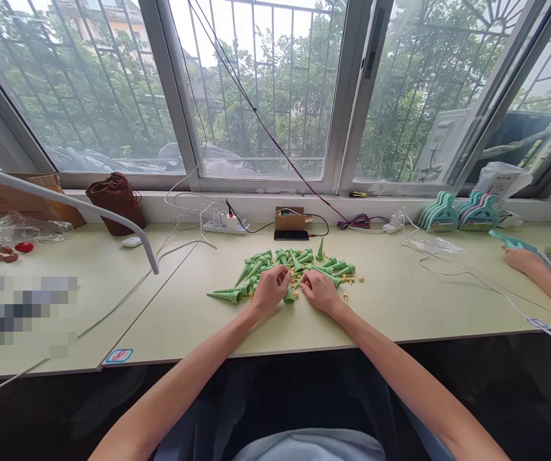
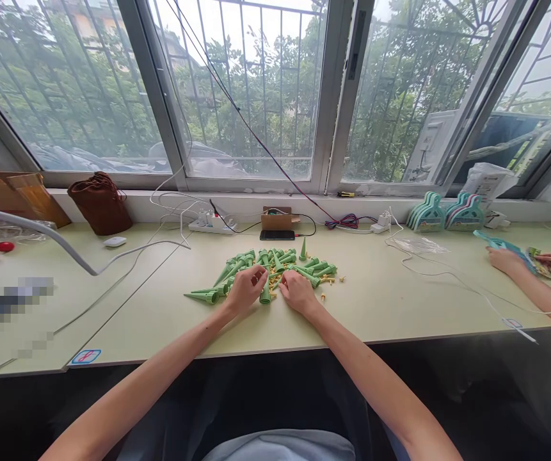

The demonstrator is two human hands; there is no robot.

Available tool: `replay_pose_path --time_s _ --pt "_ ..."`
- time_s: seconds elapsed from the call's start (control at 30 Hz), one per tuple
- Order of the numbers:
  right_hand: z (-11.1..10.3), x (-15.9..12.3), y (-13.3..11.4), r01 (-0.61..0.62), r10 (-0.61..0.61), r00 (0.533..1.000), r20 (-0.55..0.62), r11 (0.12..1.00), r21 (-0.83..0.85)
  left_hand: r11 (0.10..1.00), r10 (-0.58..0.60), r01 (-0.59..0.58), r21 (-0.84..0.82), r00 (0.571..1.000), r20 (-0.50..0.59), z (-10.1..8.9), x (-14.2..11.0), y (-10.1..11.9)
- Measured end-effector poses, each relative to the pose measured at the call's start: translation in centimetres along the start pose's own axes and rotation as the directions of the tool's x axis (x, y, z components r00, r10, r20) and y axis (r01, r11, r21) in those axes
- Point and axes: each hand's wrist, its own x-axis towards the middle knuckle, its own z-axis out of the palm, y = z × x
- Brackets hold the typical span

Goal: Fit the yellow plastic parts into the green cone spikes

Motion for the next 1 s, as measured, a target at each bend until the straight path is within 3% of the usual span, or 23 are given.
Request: replay_pose_path --time_s 0.33,0.63,0.83,1.0 --pt "-0.6 0.1 -0.5 0.033 -0.021 0.995 0.098 0.992 -0.124 0.992 0.115 -0.115 0.053 0.993 -0.003 -0.5 0.3 -0.2" --pt "-0.7 1.1 0.5 0.079 -0.069 0.986 0.149 0.995 -0.059 0.988 0.130 -0.133 0.074 0.990 0.045 -2.0 1.7 -0.2" --pt "-2.1 3.4 0.4 0.099 -0.100 0.993 0.057 0.995 0.017 0.980 0.166 -0.175 0.095 0.982 0.091 -2.1 3.3 -0.2" --pt "-2.2 5.5 0.1 0.141 -0.112 0.987 -0.117 0.949 0.281 0.977 0.166 -0.168 0.129 0.986 0.020 -1.2 4.4 -0.8"
